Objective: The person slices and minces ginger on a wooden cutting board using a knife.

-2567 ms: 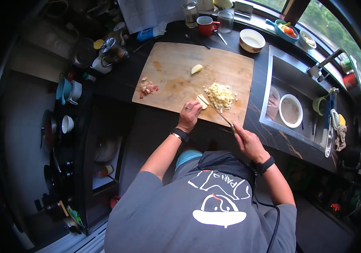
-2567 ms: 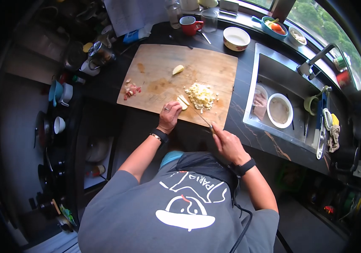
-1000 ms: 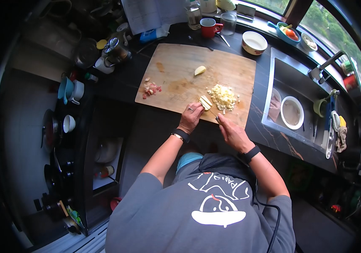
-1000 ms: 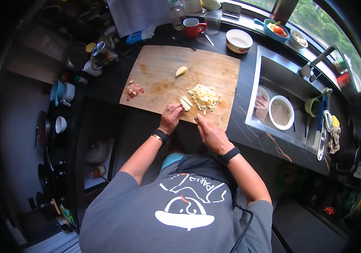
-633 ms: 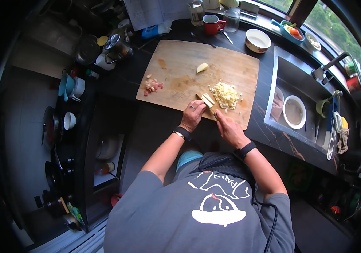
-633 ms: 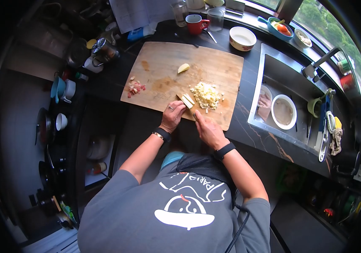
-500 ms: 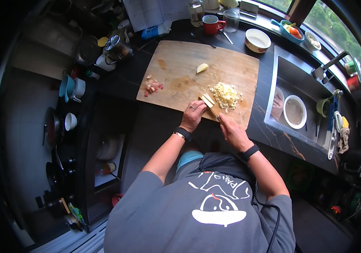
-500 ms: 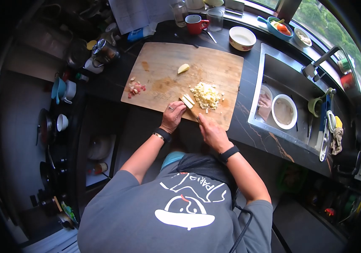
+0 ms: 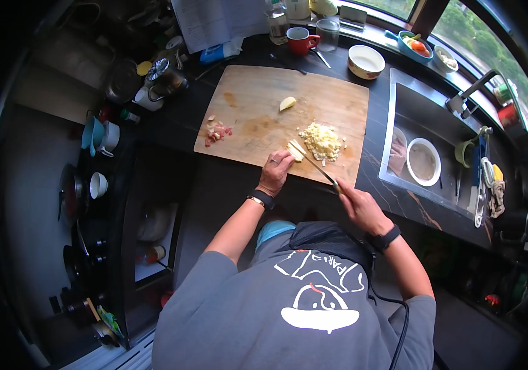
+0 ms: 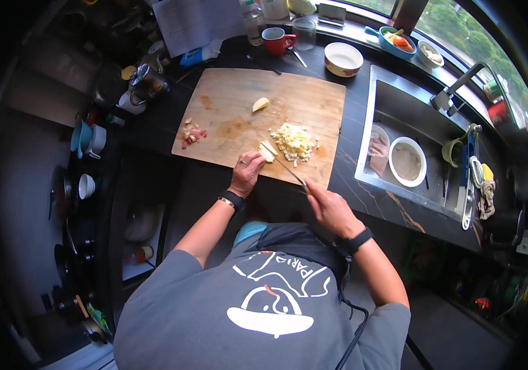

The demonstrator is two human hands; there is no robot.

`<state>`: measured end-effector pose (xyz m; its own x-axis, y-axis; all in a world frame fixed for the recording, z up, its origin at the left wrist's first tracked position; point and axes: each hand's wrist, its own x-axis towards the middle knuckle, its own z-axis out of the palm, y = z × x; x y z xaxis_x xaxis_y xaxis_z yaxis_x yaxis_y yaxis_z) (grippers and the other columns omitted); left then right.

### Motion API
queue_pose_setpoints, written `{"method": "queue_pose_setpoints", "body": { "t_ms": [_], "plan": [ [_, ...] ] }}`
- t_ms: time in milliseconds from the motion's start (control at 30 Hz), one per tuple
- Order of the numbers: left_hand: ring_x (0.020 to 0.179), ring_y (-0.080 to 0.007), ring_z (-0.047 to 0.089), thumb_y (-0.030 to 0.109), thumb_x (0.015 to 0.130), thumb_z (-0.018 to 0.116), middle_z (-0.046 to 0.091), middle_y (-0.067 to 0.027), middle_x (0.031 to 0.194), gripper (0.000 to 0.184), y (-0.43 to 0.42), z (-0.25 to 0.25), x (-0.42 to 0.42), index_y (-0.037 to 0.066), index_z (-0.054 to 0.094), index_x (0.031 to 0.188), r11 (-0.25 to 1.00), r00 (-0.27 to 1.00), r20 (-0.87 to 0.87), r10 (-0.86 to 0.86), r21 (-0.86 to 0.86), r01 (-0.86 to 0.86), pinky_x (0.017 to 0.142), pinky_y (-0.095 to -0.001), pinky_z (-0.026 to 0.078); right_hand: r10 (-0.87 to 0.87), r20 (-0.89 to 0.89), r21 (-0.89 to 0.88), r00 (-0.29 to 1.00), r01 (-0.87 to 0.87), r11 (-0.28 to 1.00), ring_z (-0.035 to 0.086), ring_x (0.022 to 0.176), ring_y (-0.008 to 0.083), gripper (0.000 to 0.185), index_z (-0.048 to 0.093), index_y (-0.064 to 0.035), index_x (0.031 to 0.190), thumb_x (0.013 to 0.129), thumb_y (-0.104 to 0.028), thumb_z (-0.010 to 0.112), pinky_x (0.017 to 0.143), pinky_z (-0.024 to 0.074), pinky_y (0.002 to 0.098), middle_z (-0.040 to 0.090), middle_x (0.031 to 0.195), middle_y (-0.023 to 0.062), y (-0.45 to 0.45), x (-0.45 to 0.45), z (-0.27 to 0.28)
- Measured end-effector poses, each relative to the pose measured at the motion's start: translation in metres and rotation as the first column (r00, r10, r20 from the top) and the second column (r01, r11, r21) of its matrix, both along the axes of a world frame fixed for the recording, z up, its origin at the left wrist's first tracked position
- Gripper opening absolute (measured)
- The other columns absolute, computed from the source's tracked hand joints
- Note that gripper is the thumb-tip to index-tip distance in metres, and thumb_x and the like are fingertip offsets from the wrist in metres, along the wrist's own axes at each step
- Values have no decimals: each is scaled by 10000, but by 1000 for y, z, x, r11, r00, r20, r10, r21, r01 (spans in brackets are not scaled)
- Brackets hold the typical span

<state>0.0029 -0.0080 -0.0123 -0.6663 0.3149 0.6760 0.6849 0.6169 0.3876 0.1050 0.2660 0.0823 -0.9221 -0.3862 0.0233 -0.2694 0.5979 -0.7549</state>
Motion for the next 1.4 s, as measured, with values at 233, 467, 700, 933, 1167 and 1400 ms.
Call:
{"method": "queue_pose_setpoints", "body": {
  "t_ms": [233, 467, 700, 933, 1167, 1400],
  "plan": [
    [961, -301, 641, -23, 781, 726, 667, -106, 1020, 209, -4, 1, -1, 30, 678, 978, 999, 999, 1, -49, 22, 49, 838, -382, 539, 22, -40, 79, 999, -19, 997, 634, 1003, 436, 492, 396, -86, 1453, 982, -107, 536, 843, 517, 478, 648, 1134, 250, -46, -28, -36],
    [961, -307, 647, -30, 777, 737, 669, -117, 1016, 206, -4, -2, -1, 27, 679, 966, 999, 999, 2, -37, 30, 36, 846, -387, 542, 3, -161, 158, 987, 23, 987, 650, 734, 420, 457, 408, -97, 1428, 999, -204, 523, 643, 523, 504, 655, 834, 226, -64, -37, -50],
    [986, -309, 639, -25, 778, 701, 666, -110, 1038, 206, -4, -5, 0, 25, 681, 976, 1000, 1000, 9, -16, 17, 16, 853, -388, 544, -6, -205, 162, 979, 39, 986, 658, 750, 421, 470, 394, -99, 1437, 997, -200, 525, 644, 527, 503, 665, 878, 230, -66, -40, -65],
    [978, -294, 640, -27, 779, 704, 665, -94, 1014, 228, -3, 4, 2, 46, 679, 993, 1000, 1000, 27, -13, 2, 13, 849, -377, 543, -2, -123, 179, 992, 24, 984, 663, 769, 406, 507, 381, -138, 1463, 985, -175, 546, 666, 537, 491, 668, 897, 222, -24, -4, -65],
    [964, -288, 642, -15, 790, 711, 664, -89, 1002, 214, -5, 2, 1, 47, 677, 992, 1000, 1000, 12, -24, 20, 24, 845, -371, 543, 0, -21, 20, 1000, 1, 1000, 664, 790, 400, 490, 422, -110, 1444, 975, -132, 560, 689, 530, 462, 664, 883, 215, 13, 24, -19],
    [959, -299, 645, -26, 785, 732, 669, -106, 999, 205, -6, 0, 0, 34, 677, 973, 999, 999, 11, -41, 27, 40, 841, -380, 539, -13, -79, 37, 997, 16, 999, 647, 952, 429, 458, 443, -70, 1422, 978, -116, 547, 809, 526, 473, 654, 1088, 249, -37, -14, -21]
  ]
}}
